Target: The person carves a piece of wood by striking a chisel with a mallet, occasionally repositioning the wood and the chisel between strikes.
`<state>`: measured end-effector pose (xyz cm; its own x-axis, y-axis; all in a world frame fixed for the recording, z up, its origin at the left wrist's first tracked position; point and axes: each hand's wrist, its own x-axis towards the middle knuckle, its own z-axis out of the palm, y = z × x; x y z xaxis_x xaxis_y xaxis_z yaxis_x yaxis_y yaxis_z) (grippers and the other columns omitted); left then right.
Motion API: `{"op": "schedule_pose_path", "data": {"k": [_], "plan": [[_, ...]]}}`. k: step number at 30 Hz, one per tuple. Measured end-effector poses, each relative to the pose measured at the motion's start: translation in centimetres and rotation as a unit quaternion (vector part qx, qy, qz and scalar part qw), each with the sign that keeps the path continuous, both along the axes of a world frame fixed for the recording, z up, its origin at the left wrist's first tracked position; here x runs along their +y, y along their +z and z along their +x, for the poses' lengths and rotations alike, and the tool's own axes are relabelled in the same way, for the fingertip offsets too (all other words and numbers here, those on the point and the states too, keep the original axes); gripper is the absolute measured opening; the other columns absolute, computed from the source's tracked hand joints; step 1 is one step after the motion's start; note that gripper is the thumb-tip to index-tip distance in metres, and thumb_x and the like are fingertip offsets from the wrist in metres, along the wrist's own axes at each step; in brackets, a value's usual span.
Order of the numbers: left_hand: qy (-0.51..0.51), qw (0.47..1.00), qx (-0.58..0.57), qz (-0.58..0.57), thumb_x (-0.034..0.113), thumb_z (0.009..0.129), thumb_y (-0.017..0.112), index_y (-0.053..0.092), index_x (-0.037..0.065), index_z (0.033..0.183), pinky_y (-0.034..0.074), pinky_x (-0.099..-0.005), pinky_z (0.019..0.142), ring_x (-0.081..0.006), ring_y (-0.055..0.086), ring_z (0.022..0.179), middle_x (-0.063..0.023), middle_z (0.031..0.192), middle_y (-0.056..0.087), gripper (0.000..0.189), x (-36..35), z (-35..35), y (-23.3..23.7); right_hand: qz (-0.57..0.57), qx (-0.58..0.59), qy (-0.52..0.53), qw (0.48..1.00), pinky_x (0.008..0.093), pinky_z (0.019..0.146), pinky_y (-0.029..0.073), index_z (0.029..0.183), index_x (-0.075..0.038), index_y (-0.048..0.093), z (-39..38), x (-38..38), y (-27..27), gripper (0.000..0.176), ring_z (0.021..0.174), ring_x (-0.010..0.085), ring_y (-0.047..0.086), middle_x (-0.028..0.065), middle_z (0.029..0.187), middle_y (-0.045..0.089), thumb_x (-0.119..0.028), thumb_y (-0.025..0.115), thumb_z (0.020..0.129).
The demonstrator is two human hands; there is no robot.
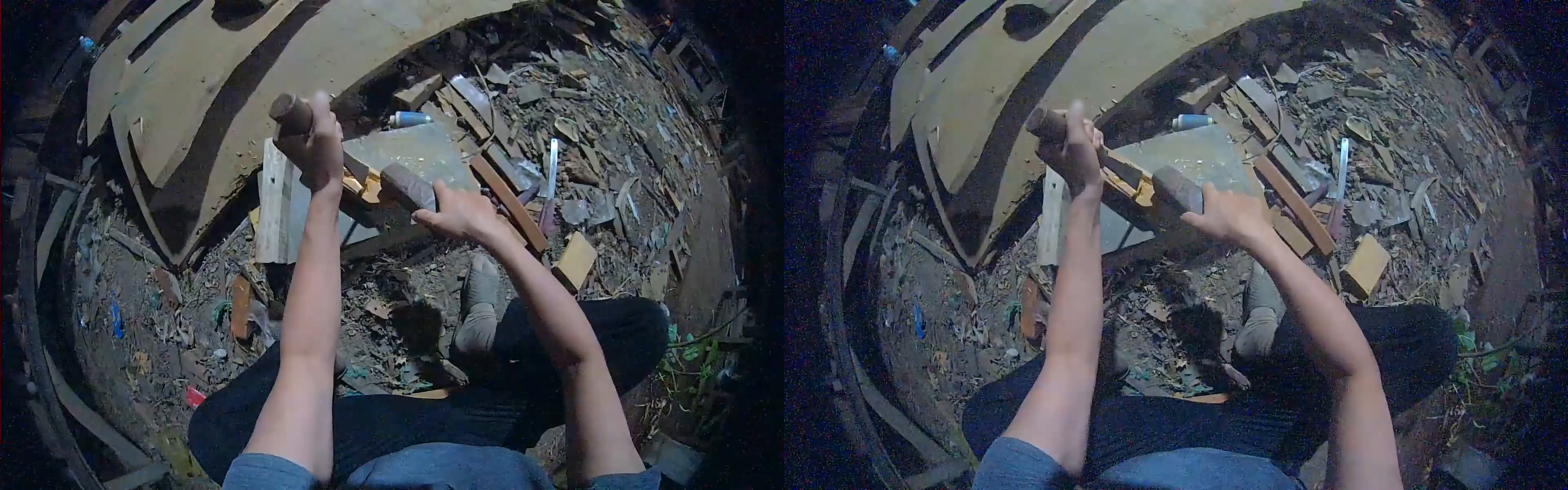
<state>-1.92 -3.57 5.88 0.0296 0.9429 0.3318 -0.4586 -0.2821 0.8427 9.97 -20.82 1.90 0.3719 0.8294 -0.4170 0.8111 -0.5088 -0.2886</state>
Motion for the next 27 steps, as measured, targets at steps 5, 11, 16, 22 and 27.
{"op": "schedule_pose_path", "data": {"k": [5,11,16,22,27], "plan": [[0.037,0.999,0.006,-0.014,0.014,0.088,0.065,0.044,0.012,0.074,0.033,-0.0234,0.039,-0.0050,0.036,0.040,0.0033,0.054,0.043,0.026,0.1,0.9,-1.1,-0.018,0.002,-0.007,1.000,0.0490,0.087,0.051,0.128,-0.004,0.049,-0.1,0.2,0.3,0.072,0.102,0.0398,0.065,0.0246,0.109,0.067,-0.060,0.056,0.084],[0.052,0.998,0.014,-0.030,0.022,0.088,0.069,0.049,0.011,0.072,0.036,-0.0228,0.042,-0.0058,0.043,0.044,0.0036,0.055,0.046,0.028,0.3,0.5,-1.8,-0.018,0.004,0.000,1.000,0.0489,0.087,0.051,0.129,-0.004,0.049,0.2,0.2,-0.2,0.073,0.102,0.0395,0.065,0.0248,0.109,0.067,-0.061,0.056,0.083],[0.096,0.993,0.006,-0.073,0.027,0.086,0.073,0.053,0.007,0.069,0.041,-0.0240,0.044,-0.0078,0.050,0.047,0.0018,0.056,0.052,0.033,0.1,0.6,-1.8,0.003,-0.008,-0.003,1.000,0.0505,0.084,0.051,0.132,-0.004,0.045,0.1,0.1,-0.6,0.080,0.099,0.0418,0.065,0.0264,0.105,0.067,-0.064,0.056,0.081],[0.104,0.994,0.011,-0.034,0.026,0.087,0.073,0.051,0.007,0.067,0.039,-0.0229,0.042,-0.0076,0.047,0.044,0.0020,0.055,0.051,0.035,0.9,0.1,-2.2,-0.005,0.001,-0.002,1.000,0.0489,0.083,0.052,0.129,-0.003,0.048,0.0,0.0,-0.2,0.076,0.098,0.0400,0.066,0.0245,0.106,0.068,-0.063,0.056,0.083],[0.080,0.995,-0.019,-0.052,0.026,0.087,0.073,0.044,0.011,0.065,0.035,-0.0214,0.041,-0.0049,0.044,0.044,0.0029,0.056,0.050,0.040,0.0,0.2,-1.1,-0.008,0.000,-0.002,1.000,0.0490,0.084,0.052,0.129,-0.003,0.048,-0.2,0.0,0.4,0.076,0.098,0.0407,0.066,0.0246,0.105,0.068,-0.063,0.056,0.083]]}}
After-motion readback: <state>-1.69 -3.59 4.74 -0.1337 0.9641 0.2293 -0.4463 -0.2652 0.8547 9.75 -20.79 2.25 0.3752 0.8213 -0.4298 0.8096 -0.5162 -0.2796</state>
